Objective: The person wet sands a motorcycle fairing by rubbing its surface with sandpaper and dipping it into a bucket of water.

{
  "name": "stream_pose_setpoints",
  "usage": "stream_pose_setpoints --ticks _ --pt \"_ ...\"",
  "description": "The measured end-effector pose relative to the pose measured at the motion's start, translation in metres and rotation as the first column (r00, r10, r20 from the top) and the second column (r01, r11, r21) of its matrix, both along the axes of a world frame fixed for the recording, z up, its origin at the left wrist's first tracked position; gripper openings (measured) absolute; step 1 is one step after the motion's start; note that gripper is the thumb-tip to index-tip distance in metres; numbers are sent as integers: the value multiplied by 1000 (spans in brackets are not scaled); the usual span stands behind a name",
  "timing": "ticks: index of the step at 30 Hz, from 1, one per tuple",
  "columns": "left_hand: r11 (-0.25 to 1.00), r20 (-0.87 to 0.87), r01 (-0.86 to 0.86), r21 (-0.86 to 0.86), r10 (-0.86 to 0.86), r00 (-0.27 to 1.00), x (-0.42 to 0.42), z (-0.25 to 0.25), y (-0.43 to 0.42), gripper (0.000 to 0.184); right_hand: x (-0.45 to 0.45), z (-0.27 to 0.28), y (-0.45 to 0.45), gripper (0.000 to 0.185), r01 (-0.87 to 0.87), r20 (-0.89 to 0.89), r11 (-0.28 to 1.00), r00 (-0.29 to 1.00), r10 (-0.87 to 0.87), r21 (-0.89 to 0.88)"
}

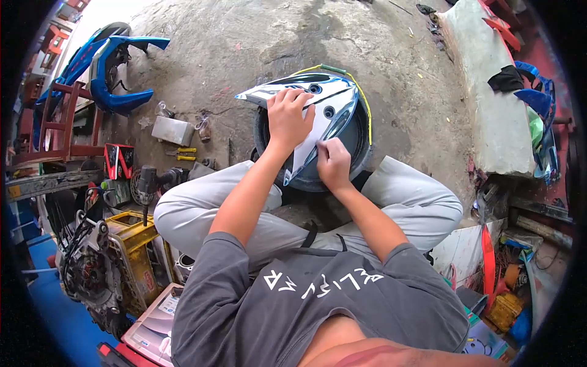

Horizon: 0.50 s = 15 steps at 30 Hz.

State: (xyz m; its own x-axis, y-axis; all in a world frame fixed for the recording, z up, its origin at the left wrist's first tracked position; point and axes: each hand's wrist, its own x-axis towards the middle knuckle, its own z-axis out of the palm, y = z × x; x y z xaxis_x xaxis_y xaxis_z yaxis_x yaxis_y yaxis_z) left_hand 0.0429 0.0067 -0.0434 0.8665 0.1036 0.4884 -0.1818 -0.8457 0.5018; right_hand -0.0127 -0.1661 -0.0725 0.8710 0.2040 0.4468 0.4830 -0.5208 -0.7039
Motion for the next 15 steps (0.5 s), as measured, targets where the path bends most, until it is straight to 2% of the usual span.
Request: stream_pose_setpoints --ticks 1,3,5,9,12,14,15 --pt "1000 1 0 6 0 1000 0 0 0 24 -1 1 -3 6 -55 21 998 998 54 20" --pt "1000 9 11 0 -11 1000 -1 0 -1 24 26 -11 -15 6 -39 68 999 997 39 -6" --pt "1000 16 16 -8 -16 1000 -2 -1 1 24 61 -14 -25 6 53 85 998 995 -49 -43" --pt "1000 12 14 -15 -14 1000 -4 0 1 24 109 -12 -29 9 262 79 965 962 -261 0" --pt "1000 8 4 -19 -4 1000 0 1 1 24 70 -9 -12 10 218 88 975 973 -213 -42" --pt "1000 17 -2 -16 2 1000 0 -1 0 24 19 -6 2 10 94 16 995 995 -94 -16" --pt "1000 15 1 -18 -1 1000 -1 -2 0 24 -2 -1 6 9 43 -26 998 999 -42 52"
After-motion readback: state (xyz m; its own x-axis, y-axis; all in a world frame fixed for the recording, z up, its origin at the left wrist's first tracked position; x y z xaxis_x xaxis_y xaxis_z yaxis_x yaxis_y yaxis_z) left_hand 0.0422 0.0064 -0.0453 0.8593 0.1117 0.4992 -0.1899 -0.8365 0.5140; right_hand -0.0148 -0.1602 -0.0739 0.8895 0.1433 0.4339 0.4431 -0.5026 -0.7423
